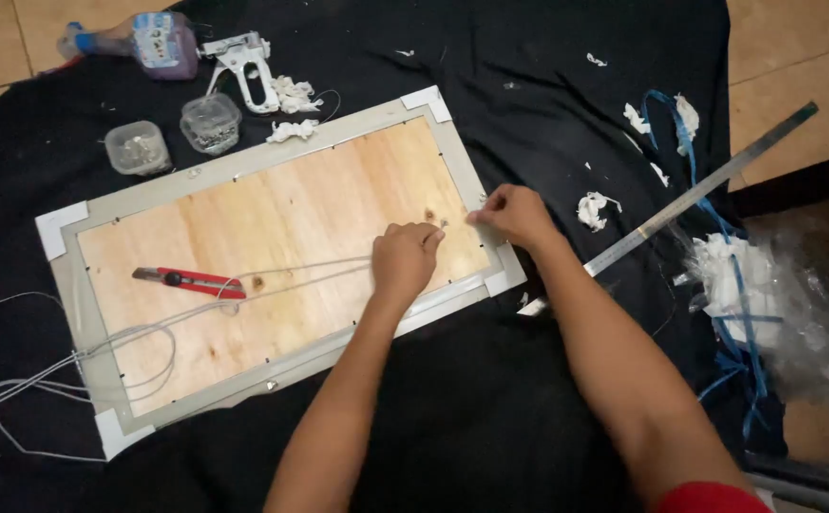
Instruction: Attaching a hanging wire to the back of a wooden picture frame and cleaning the surface with a brush.
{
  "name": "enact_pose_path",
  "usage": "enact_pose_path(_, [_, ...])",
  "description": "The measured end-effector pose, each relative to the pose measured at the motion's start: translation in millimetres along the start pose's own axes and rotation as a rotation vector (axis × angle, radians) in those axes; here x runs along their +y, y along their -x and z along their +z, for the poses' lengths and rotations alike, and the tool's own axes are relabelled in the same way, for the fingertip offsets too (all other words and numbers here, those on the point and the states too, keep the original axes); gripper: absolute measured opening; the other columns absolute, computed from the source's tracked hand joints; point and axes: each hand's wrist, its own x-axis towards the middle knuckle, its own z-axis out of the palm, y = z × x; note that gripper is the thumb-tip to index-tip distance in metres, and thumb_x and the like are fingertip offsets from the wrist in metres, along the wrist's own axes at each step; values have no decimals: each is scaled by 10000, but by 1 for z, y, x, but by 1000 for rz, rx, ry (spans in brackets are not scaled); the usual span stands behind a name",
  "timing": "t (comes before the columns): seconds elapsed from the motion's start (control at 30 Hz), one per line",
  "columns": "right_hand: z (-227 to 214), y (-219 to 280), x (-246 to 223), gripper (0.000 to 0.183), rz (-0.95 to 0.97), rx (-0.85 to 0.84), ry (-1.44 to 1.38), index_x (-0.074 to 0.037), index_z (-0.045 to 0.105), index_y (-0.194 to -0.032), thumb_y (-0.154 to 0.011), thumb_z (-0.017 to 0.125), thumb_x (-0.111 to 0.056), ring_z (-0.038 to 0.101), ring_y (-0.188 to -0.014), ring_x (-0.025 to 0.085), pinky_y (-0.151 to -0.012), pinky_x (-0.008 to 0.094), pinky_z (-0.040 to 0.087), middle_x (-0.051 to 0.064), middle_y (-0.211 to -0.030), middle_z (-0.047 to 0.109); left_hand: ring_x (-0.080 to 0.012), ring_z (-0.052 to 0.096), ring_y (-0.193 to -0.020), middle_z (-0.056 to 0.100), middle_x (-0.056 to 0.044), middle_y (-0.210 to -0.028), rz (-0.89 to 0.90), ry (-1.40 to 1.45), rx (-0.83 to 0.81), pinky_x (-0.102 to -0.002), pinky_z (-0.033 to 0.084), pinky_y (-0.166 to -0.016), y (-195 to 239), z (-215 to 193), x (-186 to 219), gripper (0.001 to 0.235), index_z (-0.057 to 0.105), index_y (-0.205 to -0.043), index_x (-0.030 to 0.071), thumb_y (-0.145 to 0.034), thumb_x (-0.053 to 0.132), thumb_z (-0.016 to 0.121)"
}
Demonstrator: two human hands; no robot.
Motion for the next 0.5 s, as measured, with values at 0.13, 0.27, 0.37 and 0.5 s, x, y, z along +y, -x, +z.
enact_pose_path(0.13, [19, -25, 21, 295, -8, -9, 8, -151, 795, -895, -714, 874, -369, 742, -948, 327, -820, 447, 585, 89, -895, 771, -296, 659, -1033, 750, -33, -944, 4, 25, 17, -467, 490, -923, -15, 28, 5, 260, 779, -1077, 264, -1005, 413, 579])
enact_pose_path(0.27, [32, -47, 44, 166, -46, 2, 26, -200, 806, -843, -770, 806, -349, 741, -928, 324, -792, 443, 588, 64, -873, 771, -333, 663, -1002, 735, -85, -925, 54, 68, 52, -487, 502, -894, -27, 54, 5, 257, 785, -1056, 205, -1007, 376, 600])
enact_pose_path(0.37, [27, -44, 42, 174, -56, -17, -6, -177, 806, -854, -798, 763, -336, 735, -931, 342, -800, 458, 584, 95, -882, 767, -334, 663, -986, 719, -105, -899, 69, 70, 70, -470, 502, -889, -38, 65, 1, 264, 783, -1065, 173, -1018, 350, 593])
enact_pose_path(0.5, [24, -39, 42, 212, -42, -46, -51, -127, 791, -875, -809, 726, -318, 730, -914, 344, -801, 457, 581, 125, -868, 754, -331, 671, -961, 716, -136, -886, 73, 140, 96, -438, 512, -882, -50, 68, 4, 242, 769, -1091, 96, -1016, 255, 604])
